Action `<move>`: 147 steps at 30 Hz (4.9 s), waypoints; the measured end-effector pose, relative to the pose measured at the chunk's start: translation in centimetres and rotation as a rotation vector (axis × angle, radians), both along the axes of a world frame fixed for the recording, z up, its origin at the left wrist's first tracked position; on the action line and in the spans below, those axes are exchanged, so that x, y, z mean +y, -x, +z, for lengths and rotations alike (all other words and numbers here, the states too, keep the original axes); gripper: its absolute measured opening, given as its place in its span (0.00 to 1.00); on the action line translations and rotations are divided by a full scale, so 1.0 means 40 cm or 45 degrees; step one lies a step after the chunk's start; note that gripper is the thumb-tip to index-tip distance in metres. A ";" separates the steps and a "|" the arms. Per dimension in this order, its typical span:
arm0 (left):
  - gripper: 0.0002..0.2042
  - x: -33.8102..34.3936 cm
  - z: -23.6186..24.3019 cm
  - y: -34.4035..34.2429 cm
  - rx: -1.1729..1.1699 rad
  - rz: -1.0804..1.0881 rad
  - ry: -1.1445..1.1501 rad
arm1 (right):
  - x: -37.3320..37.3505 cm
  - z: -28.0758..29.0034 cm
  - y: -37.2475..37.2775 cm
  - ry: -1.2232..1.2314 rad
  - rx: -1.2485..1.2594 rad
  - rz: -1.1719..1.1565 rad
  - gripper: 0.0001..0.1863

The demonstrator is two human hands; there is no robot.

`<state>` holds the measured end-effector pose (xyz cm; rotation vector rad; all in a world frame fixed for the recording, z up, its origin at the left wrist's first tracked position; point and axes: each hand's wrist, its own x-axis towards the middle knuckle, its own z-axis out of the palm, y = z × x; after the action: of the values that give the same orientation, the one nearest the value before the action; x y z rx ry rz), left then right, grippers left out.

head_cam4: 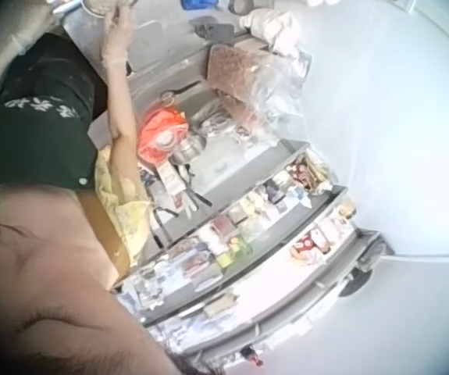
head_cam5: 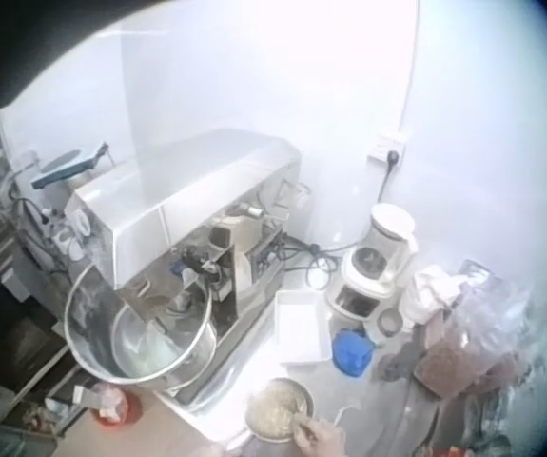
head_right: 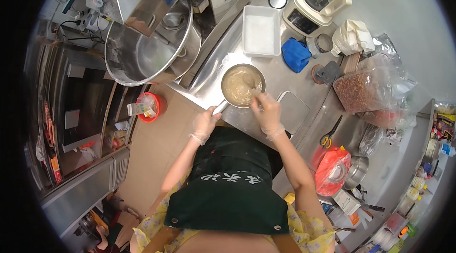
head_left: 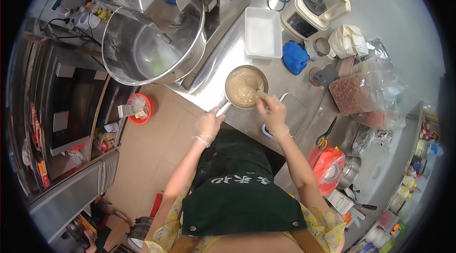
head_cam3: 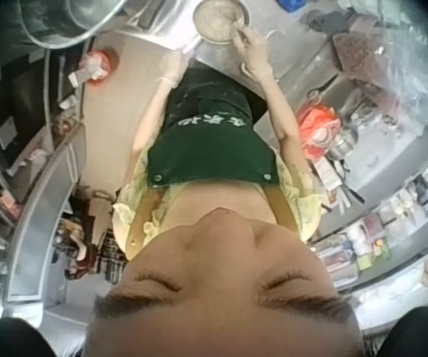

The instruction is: Measuring and mixing ingredients for dough, including weighing powder and whisking with liquid.

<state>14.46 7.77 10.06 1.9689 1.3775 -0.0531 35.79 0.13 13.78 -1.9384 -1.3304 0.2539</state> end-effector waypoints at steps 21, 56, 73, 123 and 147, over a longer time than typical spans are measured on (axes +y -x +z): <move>0.15 0.005 0.009 0.009 -0.052 -0.022 0.005 | -0.015 0.041 0.101 0.203 -0.275 0.403 0.11; 0.16 0.004 0.020 0.001 -0.045 0.011 0.062 | -0.003 0.059 0.106 0.114 -0.103 0.385 0.12; 0.15 0.008 0.051 -0.015 -0.017 -0.039 -0.002 | 0.028 0.066 0.037 0.283 0.173 0.416 0.13; 0.14 0.020 0.025 -0.007 -0.039 -0.144 -0.125 | -0.006 0.001 0.014 -0.034 -0.086 0.229 0.11; 0.15 0.020 0.025 -0.009 -0.043 -0.085 -0.046 | -0.032 0.041 0.058 0.097 -0.104 0.249 0.05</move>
<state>14.82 8.57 11.07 2.0361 1.2997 -0.0259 33.47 -1.15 15.41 -1.8998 -1.5873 0.3281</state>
